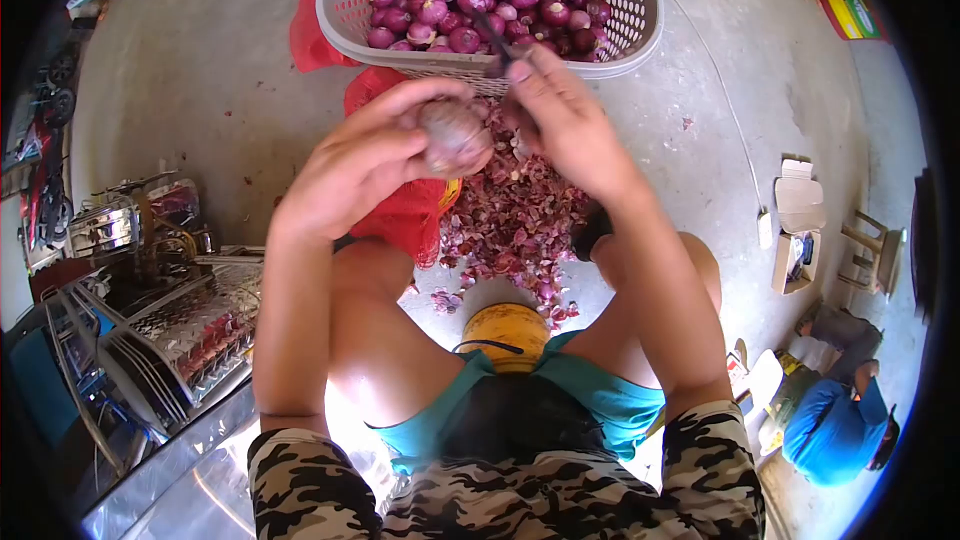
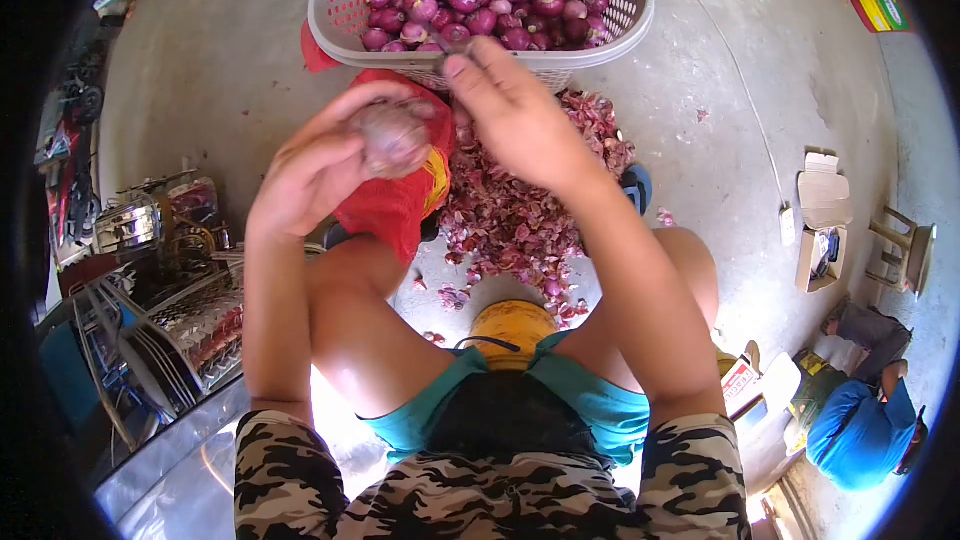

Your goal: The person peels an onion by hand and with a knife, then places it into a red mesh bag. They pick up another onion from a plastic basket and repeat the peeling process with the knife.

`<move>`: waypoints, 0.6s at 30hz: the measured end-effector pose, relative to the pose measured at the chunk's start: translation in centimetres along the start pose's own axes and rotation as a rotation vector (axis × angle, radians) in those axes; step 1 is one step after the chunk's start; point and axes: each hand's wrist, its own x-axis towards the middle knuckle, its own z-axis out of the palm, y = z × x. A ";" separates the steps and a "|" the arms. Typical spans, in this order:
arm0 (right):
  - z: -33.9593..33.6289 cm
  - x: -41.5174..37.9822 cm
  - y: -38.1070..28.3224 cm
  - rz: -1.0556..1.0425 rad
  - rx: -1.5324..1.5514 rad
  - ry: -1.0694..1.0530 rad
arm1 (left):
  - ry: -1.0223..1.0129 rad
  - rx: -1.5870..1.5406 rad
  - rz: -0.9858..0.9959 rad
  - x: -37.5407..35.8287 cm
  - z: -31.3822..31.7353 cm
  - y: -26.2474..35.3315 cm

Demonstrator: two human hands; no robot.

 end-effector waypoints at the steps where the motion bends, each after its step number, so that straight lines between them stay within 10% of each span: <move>1: -0.9 -0.1 -0.8 0.050 0.029 -0.016 | -0.009 -0.055 -0.003 0.7 0.2 -0.5; 8: -3.0 -0.6 -0.7 -0.137 -0.372 0.088 | 0.071 -0.397 0.036 4.6 1.1 -2.6; 12: -2.4 -0.8 -1.7 -0.068 -0.420 0.140 | 0.272 -0.211 0.445 5.7 1.7 -3.7; 18: -1.6 -1.5 -1.7 -0.016 -0.557 0.078 | 0.325 0.196 0.496 5.7 0.0 -3.6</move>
